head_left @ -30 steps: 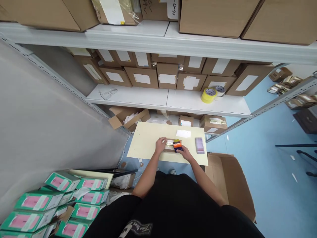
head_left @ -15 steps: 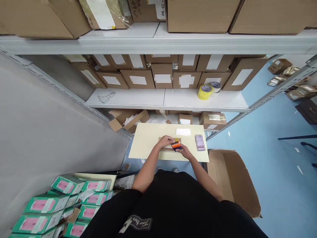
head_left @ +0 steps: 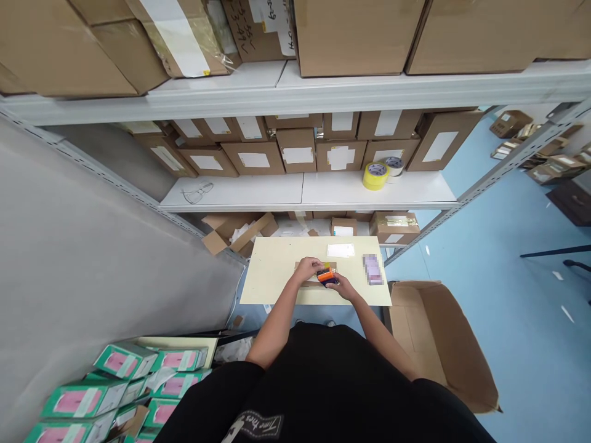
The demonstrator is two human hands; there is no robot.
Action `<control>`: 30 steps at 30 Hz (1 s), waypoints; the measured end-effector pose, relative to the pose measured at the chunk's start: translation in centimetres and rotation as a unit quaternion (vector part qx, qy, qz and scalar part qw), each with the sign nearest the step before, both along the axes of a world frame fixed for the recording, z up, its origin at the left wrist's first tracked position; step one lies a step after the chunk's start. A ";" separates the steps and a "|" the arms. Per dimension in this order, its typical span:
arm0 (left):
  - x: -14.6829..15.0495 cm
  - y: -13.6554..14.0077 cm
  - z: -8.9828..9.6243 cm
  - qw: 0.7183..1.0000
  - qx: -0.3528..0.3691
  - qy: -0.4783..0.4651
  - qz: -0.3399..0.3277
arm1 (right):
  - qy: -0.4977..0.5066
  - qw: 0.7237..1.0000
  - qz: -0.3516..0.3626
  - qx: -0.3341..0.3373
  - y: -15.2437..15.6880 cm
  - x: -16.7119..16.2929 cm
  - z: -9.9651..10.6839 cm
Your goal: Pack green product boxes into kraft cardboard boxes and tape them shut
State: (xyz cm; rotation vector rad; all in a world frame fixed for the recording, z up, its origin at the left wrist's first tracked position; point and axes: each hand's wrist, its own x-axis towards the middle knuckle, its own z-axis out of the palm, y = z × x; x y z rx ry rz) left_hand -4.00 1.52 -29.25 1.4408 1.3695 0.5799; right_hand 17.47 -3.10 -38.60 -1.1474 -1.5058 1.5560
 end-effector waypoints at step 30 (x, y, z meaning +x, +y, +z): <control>0.9 -1.8 2.6 0.980 0.166 0.112 0.009 | 0.007 1.000 -0.012 0.005 -0.2 -0.7 2.4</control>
